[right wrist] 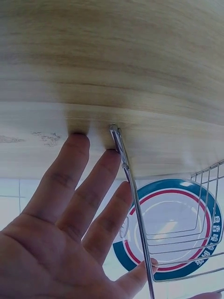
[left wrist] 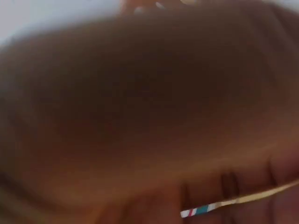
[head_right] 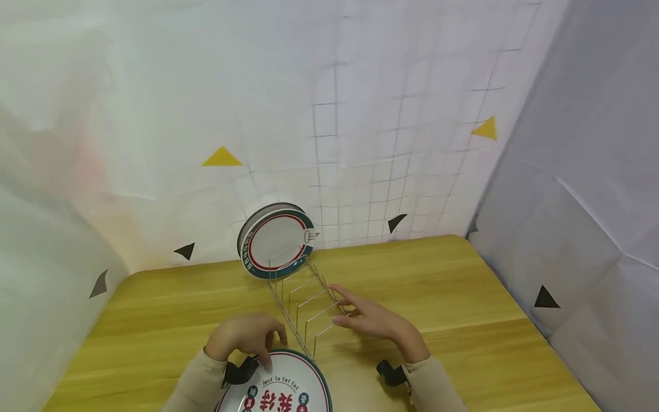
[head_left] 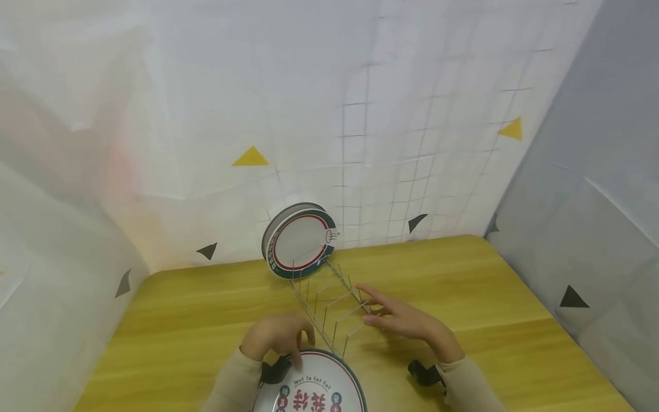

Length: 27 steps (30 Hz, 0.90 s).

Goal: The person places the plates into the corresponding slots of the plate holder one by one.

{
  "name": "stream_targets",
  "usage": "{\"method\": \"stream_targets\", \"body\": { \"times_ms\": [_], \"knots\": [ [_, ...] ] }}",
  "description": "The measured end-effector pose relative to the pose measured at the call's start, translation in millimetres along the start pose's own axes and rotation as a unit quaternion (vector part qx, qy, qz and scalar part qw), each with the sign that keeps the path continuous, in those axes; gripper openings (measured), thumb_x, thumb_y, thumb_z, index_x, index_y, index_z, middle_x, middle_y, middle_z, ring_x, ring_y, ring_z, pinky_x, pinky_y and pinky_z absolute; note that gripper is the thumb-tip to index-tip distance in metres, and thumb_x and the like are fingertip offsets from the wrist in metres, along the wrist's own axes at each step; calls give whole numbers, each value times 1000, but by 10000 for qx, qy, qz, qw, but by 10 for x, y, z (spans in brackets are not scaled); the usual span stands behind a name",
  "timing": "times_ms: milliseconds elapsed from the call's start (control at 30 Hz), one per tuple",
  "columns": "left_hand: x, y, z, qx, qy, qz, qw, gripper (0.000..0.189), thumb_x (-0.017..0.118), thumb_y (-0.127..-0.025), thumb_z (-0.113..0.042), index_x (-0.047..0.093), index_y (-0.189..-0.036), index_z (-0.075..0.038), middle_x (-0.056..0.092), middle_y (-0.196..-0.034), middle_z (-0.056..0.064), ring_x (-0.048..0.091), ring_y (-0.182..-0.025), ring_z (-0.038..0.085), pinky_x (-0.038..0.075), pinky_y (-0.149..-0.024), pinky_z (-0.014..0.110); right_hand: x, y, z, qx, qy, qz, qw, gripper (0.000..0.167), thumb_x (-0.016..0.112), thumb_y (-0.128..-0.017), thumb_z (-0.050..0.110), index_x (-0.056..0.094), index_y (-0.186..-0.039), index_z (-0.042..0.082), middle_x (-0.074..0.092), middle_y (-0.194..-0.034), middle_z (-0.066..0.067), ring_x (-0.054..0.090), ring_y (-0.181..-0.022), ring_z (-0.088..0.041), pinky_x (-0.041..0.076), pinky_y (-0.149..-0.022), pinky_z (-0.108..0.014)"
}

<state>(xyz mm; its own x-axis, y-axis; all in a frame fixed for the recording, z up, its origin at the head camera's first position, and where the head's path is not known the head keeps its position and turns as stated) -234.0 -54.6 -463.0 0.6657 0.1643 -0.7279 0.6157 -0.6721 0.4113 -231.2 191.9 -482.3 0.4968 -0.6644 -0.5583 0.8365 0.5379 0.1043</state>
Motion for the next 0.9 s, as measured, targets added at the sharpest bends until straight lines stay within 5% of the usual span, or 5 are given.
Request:
{"method": "stream_targets", "body": {
  "times_ms": [133, 500, 667, 800, 900],
  "knots": [
    [52, 20, 35, -284, 38, -27, 9996, 27, 85, -69, -3, 74, -92, -15, 60, -71, -2, 53, -56, 10, 49, -49, 24, 6, -1, 7, -34, -17, 70, 10000, 68, 54, -100, 38, 14, -154, 43, 42, -151, -16, 46, -132, -40, 47, -96, -53],
    [-187, 79, -165, 892, -967, -721, 9887, 16, 81, -78, -11, 71, -88, -18, 63, -81, -8, 54, -72, 5, 47, -64, 20, -62, 31, 33, 31, -12, -25, 10000, 67, 54, -100, 36, 15, -154, 44, 44, -148, -19, 49, -129, -41, 47, -96, -54],
    [-364, 234, -189, 1816, -158, -568, 9816, 18, 68, -91, -12, 65, -107, -20, 67, -102, -3, 61, -88, 6, 52, -73, 20, -86, 35, 5, 1, 18, -35, 10000, 67, 53, -100, 37, 14, -154, 42, 42, -149, -22, 47, -129, -46, 48, -94, -58],
    [-520, 344, -169, 2716, 818, -812, 9555, 19, 61, -96, -12, 60, -115, -12, 67, -100, 5, 64, -88, 10, 58, -72, 27, -79, 42, -3, -74, -59, 6, 10000, 67, 53, -100, 35, 15, -155, 40, 41, -150, -21, 46, -129, -47, 48, -93, -58],
    [-631, 360, -85, 2875, 1855, -1237, 9315, 23, 59, -97, -8, 55, -120, -7, 68, -98, 14, 69, -80, 16, 60, -64, 37, -76, 59, -6, -330, 74, -86, 9994, 61, 55, -100, 29, 27, -154, 25, 47, -145, -19, 49, -128, -43, 47, -96, -57]
  ]
}}
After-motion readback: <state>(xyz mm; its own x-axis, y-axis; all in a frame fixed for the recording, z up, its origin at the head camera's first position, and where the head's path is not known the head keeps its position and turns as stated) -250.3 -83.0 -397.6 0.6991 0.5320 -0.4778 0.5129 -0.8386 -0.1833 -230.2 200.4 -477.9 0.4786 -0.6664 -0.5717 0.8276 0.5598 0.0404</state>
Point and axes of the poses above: each hand's wrist, its own y-axis away from the middle knuckle, its own x-axis out of the palm, z = x × y, the point moved 5 cm from there along -y, towards the middle knuckle
